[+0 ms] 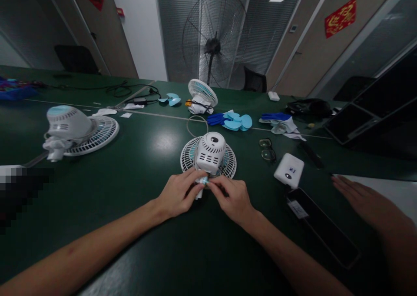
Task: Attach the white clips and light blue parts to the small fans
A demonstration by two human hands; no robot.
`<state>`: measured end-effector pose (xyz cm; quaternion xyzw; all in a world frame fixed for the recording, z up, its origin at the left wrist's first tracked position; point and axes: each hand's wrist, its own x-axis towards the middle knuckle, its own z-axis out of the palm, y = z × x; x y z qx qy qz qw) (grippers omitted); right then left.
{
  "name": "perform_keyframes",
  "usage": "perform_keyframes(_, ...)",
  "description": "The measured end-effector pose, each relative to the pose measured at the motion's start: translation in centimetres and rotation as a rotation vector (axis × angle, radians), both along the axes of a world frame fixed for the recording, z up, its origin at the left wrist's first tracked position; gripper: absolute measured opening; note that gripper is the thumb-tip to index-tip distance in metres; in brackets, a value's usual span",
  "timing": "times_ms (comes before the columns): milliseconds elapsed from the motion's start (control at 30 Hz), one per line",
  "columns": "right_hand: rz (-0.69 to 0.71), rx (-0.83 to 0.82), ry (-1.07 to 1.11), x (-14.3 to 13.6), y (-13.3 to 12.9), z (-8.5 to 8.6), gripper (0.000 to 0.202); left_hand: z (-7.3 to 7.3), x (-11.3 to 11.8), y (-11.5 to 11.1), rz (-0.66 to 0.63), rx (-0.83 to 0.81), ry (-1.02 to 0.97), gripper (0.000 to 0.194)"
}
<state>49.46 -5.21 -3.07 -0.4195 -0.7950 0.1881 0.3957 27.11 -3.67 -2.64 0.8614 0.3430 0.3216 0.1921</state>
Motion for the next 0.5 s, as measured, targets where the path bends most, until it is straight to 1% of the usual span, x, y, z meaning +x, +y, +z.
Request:
perform_keyframes(67,-0.003,-0.280,0.176,-0.8,-0.1,0.2,0.033,0.0,0.0,0.0,0.006,0.011,0.021,0.030)
perform_keyframes(133,0.012,-0.538,0.333,-1.4,-0.3,0.4,0.038,-0.1,0.0,0.0,0.012,0.027,0.017,0.031)
perform_keyframes(167,0.014,-0.594,0.364,-1.5,-0.4,0.4,0.039,-0.1,0.0,0.0,0.012,0.032,0.012,0.031)
perform_keyframes(200,0.003,-0.580,0.354,-1.5,-0.4,0.5,0.038,-0.1,0.0,0.0,0.013,0.033,0.006,0.031)
perform_keyframes(233,-0.013,-0.497,0.304,-1.4,-0.5,0.5,0.035,-0.2,0.0,0.0,0.014,0.030,0.003,0.030)
perform_keyframes(333,-0.032,-0.067,0.024,-0.4,-0.3,0.5,0.020,-0.2,0.0,0.1,0.011,0.011,-0.011,0.029)
perform_keyframes(367,-0.018,0.044,-0.058,0.0,-0.2,0.4,0.020,-0.2,0.0,0.1,0.009,0.009,-0.019,0.029)
perform_keyframes(433,0.015,0.194,-0.164,0.7,0.1,0.3,0.022,-0.2,0.0,0.1,0.006,0.017,-0.030,0.029)
perform_keyframes(500,0.025,0.279,-0.204,1.0,0.4,0.1,0.024,-0.3,0.0,0.2,0.011,0.032,-0.034,0.029)
